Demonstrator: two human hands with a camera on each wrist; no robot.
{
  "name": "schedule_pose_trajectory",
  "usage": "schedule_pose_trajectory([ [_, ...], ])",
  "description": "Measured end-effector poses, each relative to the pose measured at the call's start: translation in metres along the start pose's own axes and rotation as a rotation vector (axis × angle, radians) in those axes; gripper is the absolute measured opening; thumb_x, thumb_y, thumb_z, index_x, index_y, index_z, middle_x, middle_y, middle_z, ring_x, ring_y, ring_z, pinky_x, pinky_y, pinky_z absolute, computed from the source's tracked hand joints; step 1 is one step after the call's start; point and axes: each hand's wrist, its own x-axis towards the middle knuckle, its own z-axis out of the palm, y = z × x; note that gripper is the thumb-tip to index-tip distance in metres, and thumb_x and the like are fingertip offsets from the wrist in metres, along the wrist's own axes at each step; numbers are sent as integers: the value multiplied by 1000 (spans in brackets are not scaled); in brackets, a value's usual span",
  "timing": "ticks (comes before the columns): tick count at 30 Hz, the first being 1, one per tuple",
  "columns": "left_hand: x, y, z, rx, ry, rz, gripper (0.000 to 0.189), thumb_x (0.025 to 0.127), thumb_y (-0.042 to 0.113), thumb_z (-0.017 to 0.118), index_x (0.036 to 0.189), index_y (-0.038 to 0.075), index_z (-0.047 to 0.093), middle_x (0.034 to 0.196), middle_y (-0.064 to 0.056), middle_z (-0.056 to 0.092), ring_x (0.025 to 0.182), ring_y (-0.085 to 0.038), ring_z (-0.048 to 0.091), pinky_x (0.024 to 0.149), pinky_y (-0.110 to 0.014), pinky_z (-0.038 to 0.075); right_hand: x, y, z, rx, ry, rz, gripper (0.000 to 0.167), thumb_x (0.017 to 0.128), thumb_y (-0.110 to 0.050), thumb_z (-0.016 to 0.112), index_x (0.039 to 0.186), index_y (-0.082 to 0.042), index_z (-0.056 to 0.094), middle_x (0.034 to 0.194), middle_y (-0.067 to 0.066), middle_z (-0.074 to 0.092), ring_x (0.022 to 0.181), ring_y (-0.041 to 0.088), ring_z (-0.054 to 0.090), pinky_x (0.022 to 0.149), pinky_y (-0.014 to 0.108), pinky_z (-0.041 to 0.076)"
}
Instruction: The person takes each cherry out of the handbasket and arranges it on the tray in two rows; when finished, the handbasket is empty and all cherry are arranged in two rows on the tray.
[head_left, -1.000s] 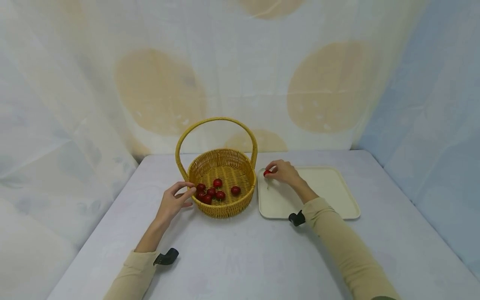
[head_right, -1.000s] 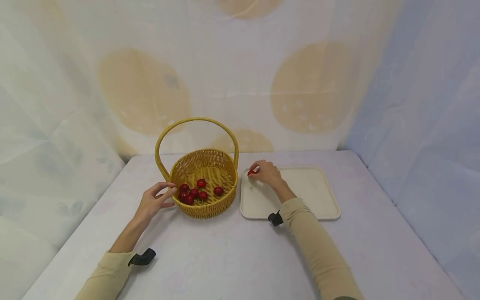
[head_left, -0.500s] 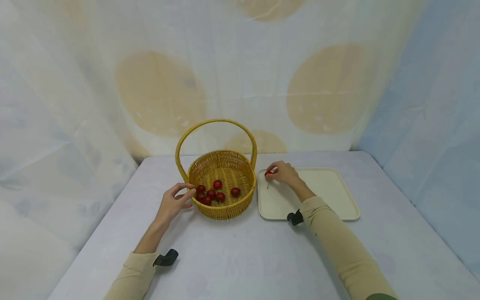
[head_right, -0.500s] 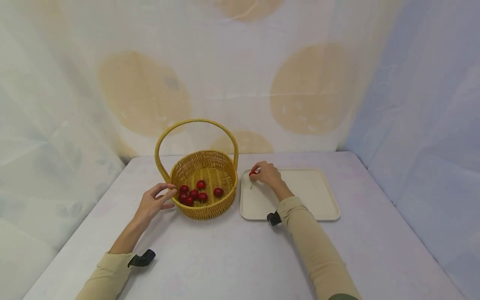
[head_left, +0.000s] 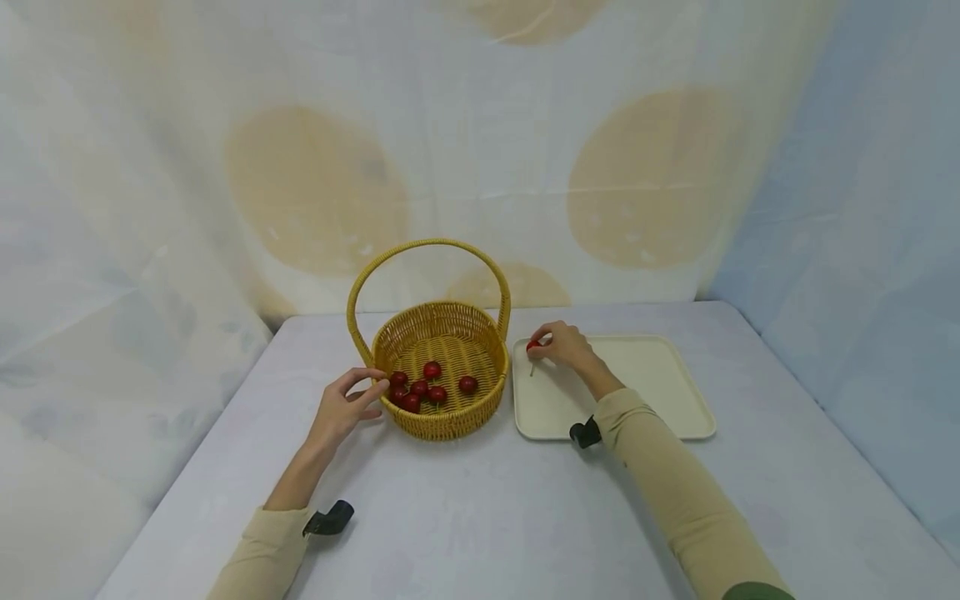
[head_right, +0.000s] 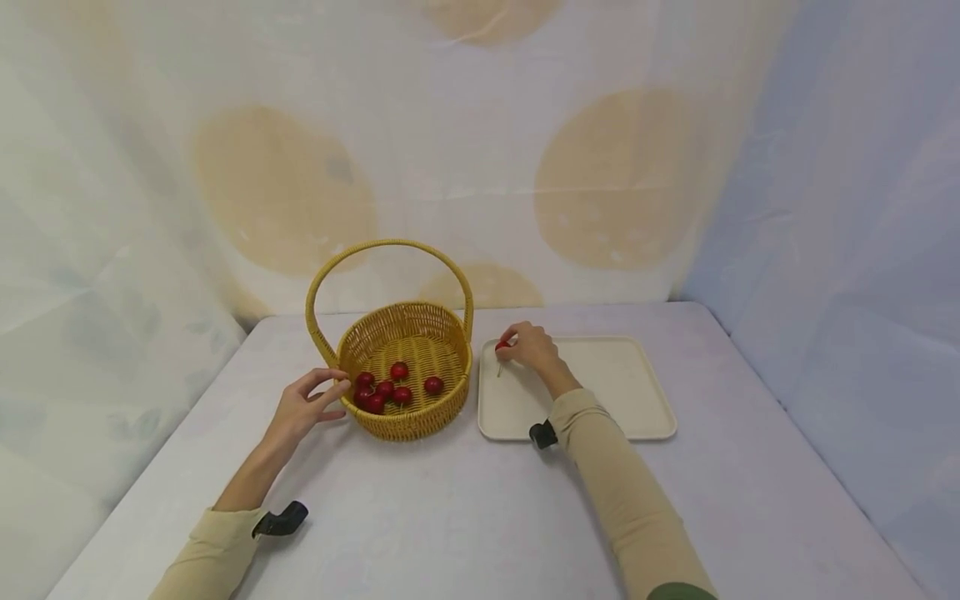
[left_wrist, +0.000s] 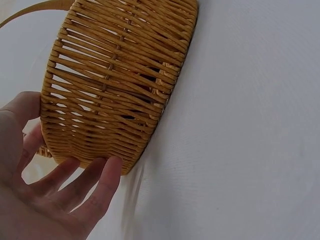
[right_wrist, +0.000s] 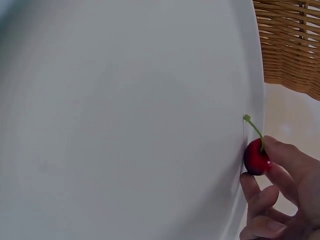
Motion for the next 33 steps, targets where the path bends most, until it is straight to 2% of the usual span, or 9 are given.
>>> schedule_pose_trajectory([
  [10,0,2,-1,6,-9,-7,52,87,51,68,125,16,59,145,-6,47,121,-29,61,87,-46,60,1,-3,-3,-14,-10,5,39,88,-28,74,120,-8,67,113,16,70,80,21,63,61,24,46],
  [14,0,2,-1,10,-9,-8,52,88,51,68,125,15,59,147,-5,46,121,-29,61,87,-46,60,0,-5,-5,-5,-31,-9,42,89,-28,73,125,-7,64,117,18,69,75,22,66,58,25,50],
  [20,-1,2,-1,5,-10,-14,52,88,51,68,125,15,59,146,-5,46,121,-29,61,86,-46,60,-2,-12,-12,-83,-55,-57,44,93,-33,68,128,-7,62,121,18,67,84,27,68,66,33,53],
  [23,-1,2,-2,2,-12,-12,51,88,49,68,125,15,59,146,-6,46,120,-27,62,86,-45,61,-5,-19,-20,-127,-68,-69,46,93,-37,66,130,-9,62,120,17,69,85,26,68,65,32,52],
  [28,0,1,-2,2,-14,-13,51,89,49,68,125,15,59,146,-6,46,118,-25,63,85,-43,61,-13,-32,-34,-117,-104,-80,44,94,-38,64,128,-10,63,114,17,71,87,31,70,61,29,53],
  [33,1,0,-2,9,-20,-19,52,89,48,68,126,13,58,148,-7,45,121,-29,61,86,-43,61,-22,-45,-40,-120,-128,-121,36,95,-35,63,120,-11,68,113,16,71,95,33,69,72,35,58],
])
